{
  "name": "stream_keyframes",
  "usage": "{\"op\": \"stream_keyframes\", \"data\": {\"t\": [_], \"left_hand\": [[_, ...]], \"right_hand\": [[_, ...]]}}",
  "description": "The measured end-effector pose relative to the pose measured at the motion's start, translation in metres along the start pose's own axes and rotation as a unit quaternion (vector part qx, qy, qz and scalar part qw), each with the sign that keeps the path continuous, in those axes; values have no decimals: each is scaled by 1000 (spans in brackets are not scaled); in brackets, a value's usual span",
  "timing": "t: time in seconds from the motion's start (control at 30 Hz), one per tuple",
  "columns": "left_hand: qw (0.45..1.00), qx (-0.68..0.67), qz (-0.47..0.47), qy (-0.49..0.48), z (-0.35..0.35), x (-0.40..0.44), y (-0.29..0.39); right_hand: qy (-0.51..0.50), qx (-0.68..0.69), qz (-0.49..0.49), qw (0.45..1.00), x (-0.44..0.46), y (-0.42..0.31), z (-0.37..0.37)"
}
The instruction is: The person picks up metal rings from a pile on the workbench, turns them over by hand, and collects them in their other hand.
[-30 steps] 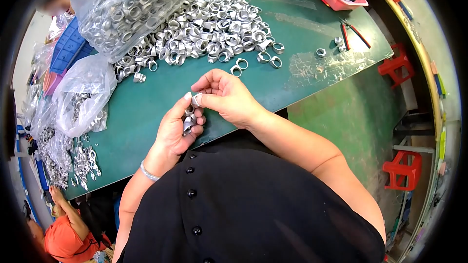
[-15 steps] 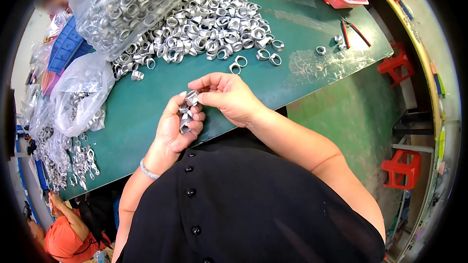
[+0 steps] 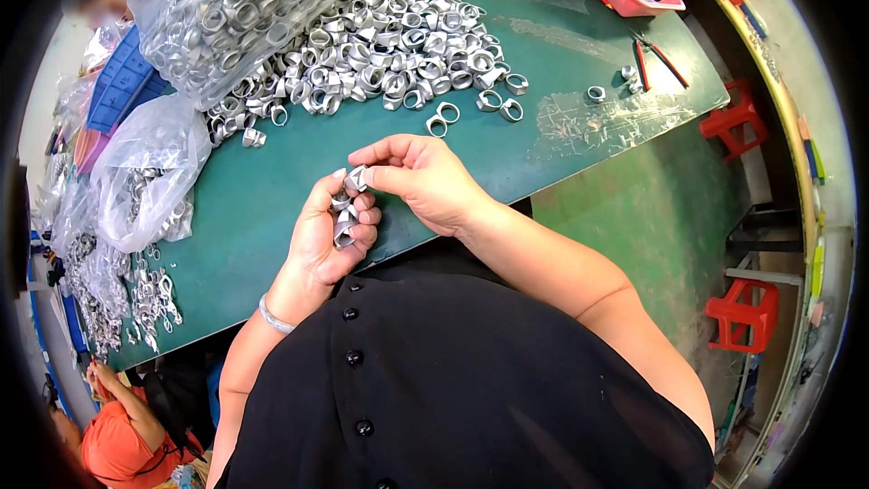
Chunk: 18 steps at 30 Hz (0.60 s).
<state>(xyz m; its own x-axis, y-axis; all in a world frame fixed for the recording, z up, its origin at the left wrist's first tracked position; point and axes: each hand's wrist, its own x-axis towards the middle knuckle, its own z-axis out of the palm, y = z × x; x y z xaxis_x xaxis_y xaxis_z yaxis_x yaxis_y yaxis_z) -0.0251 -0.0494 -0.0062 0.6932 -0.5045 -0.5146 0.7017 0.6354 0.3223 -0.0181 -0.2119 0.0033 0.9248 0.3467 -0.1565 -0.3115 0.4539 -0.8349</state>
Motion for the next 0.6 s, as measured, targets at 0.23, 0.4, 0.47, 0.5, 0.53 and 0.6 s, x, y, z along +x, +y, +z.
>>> {"op": "stream_keyframes", "data": {"t": [0.23, 0.4, 0.47, 0.5, 0.53, 0.6], "left_hand": [[999, 7, 7, 31, 5, -1, -1], [1000, 4, 7, 26, 4, 0, -1], [1000, 3, 8, 25, 4, 0, -1], [1000, 3, 8, 25, 5, -1, -1], [1000, 2, 8, 24, 5, -1, -1], [1000, -1, -1, 14, 3, -1, 0]], "right_hand": [[4, 7, 2, 1000, -1, -1, 1], [-5, 16, 3, 1000, -1, 0, 0], [-7, 17, 4, 1000, -1, 0, -1], [-8, 16, 2, 1000, -1, 0, -1], [-9, 16, 1, 1000, 0, 1, -1], [2, -12, -5, 1000, 1, 3, -1]]}}
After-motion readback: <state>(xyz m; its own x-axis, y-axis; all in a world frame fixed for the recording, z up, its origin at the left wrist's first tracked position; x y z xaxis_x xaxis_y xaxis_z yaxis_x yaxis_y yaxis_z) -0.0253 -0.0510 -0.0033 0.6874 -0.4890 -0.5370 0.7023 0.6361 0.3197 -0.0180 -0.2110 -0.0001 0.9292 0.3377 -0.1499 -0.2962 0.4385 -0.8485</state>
